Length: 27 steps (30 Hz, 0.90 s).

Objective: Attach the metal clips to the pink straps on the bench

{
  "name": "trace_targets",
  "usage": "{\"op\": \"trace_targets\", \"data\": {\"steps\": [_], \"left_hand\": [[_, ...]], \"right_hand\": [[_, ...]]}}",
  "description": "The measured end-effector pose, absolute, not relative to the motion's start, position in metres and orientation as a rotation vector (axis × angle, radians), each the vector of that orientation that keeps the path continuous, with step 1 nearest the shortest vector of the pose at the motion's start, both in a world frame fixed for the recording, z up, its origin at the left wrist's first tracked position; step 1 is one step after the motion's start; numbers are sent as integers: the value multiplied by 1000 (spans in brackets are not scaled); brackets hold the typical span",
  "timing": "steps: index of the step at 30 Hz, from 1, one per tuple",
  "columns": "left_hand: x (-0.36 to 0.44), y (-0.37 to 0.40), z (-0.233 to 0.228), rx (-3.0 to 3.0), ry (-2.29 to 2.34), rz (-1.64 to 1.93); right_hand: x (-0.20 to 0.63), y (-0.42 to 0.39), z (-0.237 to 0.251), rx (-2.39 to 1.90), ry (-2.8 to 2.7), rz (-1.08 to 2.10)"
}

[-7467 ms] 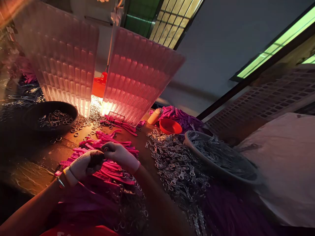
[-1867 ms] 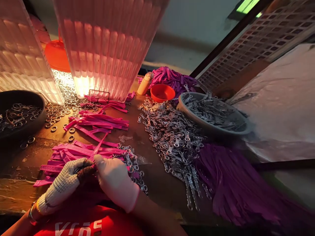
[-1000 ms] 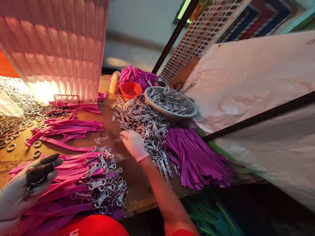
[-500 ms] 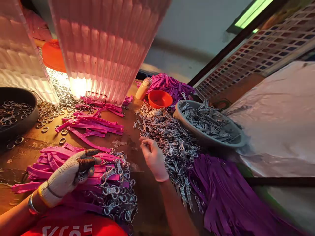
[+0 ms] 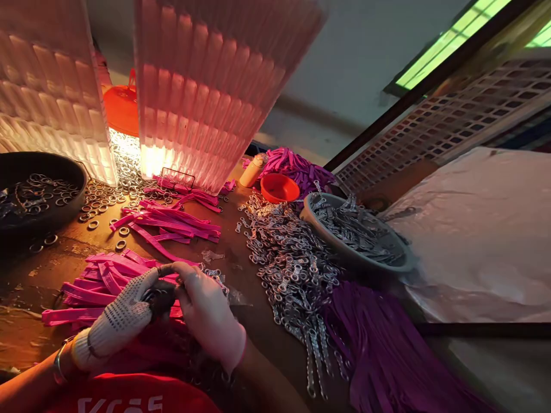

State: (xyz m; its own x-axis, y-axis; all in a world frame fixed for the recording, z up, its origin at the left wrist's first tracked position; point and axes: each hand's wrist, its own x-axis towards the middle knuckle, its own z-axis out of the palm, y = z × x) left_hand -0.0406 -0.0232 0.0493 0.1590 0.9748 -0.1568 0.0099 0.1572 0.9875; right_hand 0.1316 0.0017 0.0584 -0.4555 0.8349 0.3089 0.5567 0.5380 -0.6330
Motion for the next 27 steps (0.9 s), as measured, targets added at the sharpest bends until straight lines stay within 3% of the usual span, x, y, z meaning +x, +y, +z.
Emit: {"op": "trace_targets", "data": {"steps": [10, 18, 20, 25, 27], "left_hand": [[-39, -9, 34, 1278, 1065, 975], [-33, 28, 61, 1021, 1013, 613], [-28, 38, 67, 1046, 1002, 612], [-5, 72, 68, 1111, 1070, 547], [8, 91, 64, 1365, 1158, 447]], "right_hand": [[127, -4, 55, -1295, -2383, 115], [142, 18, 56, -1235, -2439, -151], [150, 23, 56, -1231, -2390, -54], [171, 44, 53, -1413, -2027, 816], [180, 54, 49, -1479, -1964, 921]]}}
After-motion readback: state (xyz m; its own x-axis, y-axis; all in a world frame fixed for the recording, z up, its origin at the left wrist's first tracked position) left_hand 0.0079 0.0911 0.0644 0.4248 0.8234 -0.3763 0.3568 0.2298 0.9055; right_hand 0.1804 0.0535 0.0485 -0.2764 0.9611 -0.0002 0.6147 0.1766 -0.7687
